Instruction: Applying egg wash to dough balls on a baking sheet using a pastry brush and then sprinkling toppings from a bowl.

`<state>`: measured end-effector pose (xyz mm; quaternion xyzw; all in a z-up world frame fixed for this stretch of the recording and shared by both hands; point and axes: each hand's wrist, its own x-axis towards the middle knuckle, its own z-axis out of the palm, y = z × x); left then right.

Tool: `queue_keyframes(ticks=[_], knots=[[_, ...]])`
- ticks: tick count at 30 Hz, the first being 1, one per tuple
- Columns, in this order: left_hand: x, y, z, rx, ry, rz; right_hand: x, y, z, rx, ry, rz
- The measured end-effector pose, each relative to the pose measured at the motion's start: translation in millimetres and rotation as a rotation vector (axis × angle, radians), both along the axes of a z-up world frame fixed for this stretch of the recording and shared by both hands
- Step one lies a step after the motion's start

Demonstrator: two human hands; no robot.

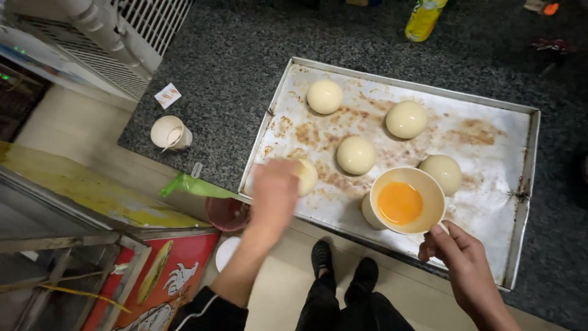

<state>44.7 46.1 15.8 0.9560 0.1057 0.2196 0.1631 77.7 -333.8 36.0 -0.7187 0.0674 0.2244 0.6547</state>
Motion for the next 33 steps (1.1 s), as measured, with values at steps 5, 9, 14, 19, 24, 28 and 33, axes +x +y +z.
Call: queue_keyframes(ticks=[5, 9, 14, 19, 24, 28, 33], knots=[[-36, -52, -13, 0.379, 0.044, -0.609, 2, -6, 2, -0.046, 0.021, 0.009], [20, -5, 1, 0.423, 0.022, -0.205, 1, -10, 4, -0.094, 0.01, 0.024], [-11, -42, -65, 0.619, 0.114, -0.543, 2, -19, -15, -0.003, 0.003, -0.026], [14, -40, 7, 0.523, 0.152, -0.61, 3, -18, -9, 0.024, 0.001, -0.018], [36, -38, -48, 0.487, 0.114, -0.554, 1, -15, -2, 0.018, 0.054, -0.025], [-12, -61, -61, 0.682, 0.212, -0.935, 5, -22, -6, 0.036, -0.01, -0.032], [49, -59, 4, 0.741, 0.18, -0.783, 1, -15, 0, 0.036, 0.064, -0.03]])
